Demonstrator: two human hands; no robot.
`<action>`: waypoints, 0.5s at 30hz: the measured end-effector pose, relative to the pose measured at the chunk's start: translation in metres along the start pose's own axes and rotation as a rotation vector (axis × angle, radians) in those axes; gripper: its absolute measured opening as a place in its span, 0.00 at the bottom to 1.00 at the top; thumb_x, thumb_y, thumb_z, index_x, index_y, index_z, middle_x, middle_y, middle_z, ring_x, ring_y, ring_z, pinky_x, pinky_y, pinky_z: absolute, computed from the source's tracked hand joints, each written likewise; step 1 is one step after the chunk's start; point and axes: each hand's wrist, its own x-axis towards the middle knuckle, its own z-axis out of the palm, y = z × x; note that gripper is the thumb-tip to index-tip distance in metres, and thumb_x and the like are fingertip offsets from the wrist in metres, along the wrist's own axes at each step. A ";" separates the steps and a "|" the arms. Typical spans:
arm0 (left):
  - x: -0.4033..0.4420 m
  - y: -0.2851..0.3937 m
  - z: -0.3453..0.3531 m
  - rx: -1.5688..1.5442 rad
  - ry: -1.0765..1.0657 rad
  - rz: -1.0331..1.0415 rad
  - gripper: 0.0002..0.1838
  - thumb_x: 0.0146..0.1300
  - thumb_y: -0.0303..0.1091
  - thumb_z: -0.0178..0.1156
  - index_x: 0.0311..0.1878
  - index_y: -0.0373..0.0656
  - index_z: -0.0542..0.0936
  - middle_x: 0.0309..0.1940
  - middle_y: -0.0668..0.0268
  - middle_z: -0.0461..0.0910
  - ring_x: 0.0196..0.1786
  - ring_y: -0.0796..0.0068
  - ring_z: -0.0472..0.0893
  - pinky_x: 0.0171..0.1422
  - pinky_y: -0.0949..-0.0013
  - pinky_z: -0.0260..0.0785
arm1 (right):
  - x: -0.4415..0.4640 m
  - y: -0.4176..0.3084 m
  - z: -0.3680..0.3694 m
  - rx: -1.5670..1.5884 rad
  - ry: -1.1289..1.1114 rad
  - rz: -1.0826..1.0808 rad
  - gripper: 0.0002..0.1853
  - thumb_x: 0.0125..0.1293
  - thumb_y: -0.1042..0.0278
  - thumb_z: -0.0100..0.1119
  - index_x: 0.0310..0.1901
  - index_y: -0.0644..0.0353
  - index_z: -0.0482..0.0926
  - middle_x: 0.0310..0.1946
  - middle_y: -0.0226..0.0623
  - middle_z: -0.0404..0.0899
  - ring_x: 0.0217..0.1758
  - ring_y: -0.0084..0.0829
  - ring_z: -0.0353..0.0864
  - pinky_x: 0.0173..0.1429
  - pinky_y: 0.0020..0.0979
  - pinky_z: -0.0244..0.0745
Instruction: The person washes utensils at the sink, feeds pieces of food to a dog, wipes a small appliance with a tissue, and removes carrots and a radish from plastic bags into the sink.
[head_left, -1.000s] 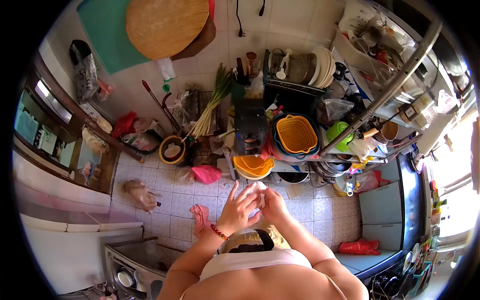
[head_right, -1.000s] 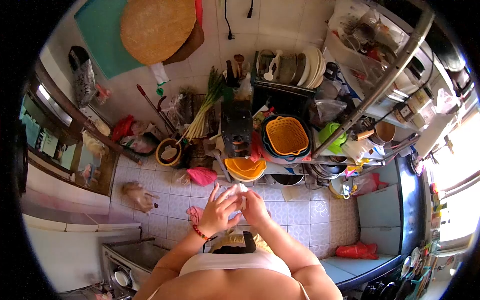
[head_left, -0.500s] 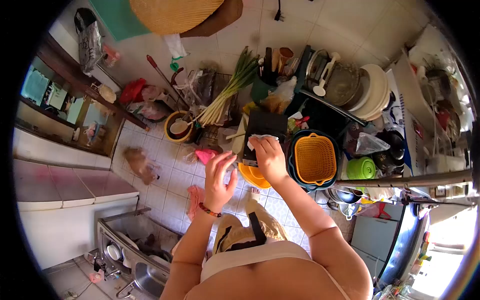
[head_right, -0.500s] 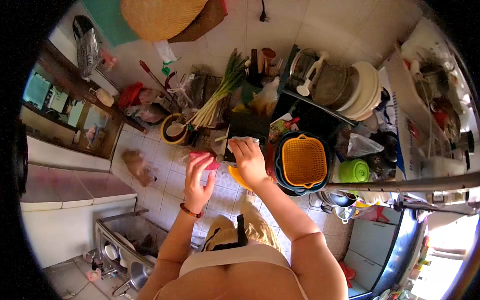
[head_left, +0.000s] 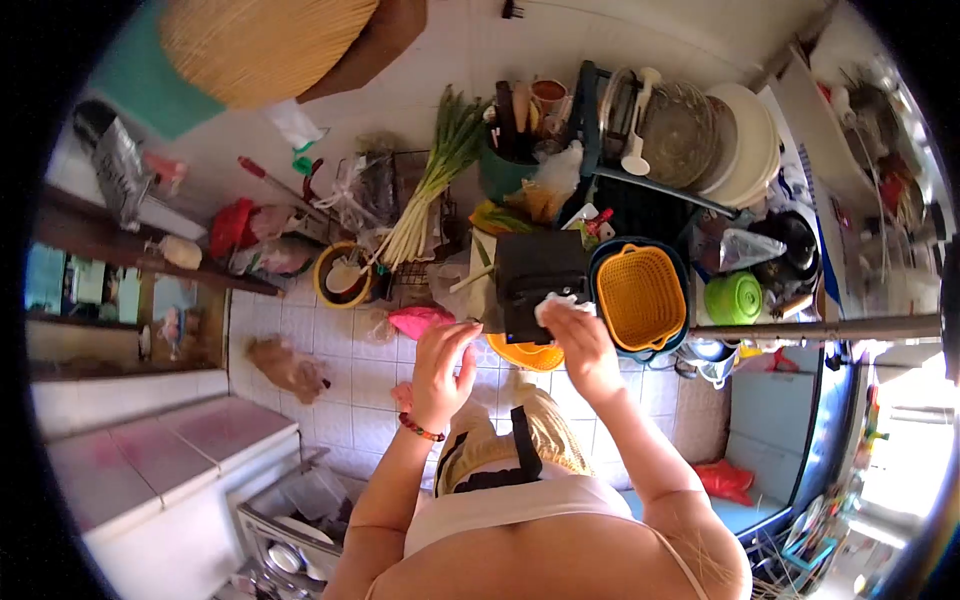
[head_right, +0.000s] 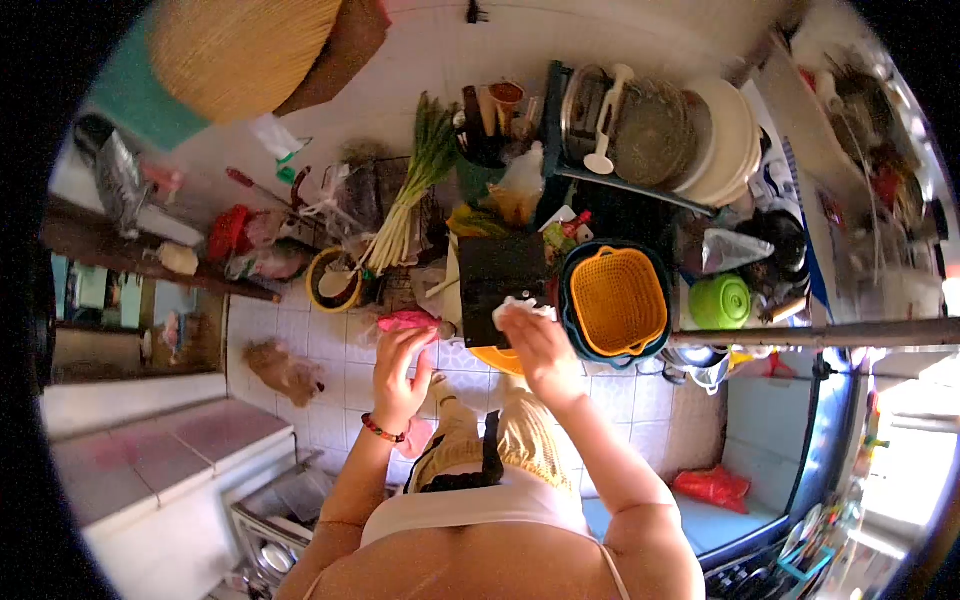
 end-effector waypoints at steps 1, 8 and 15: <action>0.002 -0.007 -0.005 0.000 -0.032 0.018 0.16 0.52 0.21 0.55 0.46 0.41 0.75 0.42 0.63 0.77 0.44 0.61 0.75 0.56 0.58 0.64 | 0.003 -0.008 -0.002 -0.076 0.030 0.087 0.21 0.49 0.77 0.51 0.49 0.65 0.76 0.53 0.42 0.73 0.56 0.36 0.71 0.56 0.35 0.69; 0.015 -0.036 -0.023 -0.054 -0.216 0.171 0.14 0.53 0.21 0.55 0.44 0.42 0.75 0.39 0.65 0.77 0.43 0.63 0.76 0.58 0.55 0.64 | 0.009 -0.044 0.026 0.050 0.188 0.242 0.18 0.49 0.80 0.51 0.45 0.66 0.77 0.48 0.41 0.75 0.52 0.37 0.73 0.55 0.34 0.69; 0.058 -0.041 -0.011 -0.196 -0.309 0.261 0.15 0.57 0.24 0.57 0.49 0.42 0.76 0.47 0.63 0.75 0.50 0.65 0.74 0.56 0.66 0.67 | 0.003 -0.053 0.023 -0.165 0.327 0.465 0.19 0.47 0.82 0.53 0.46 0.68 0.76 0.48 0.41 0.75 0.52 0.38 0.72 0.57 0.36 0.67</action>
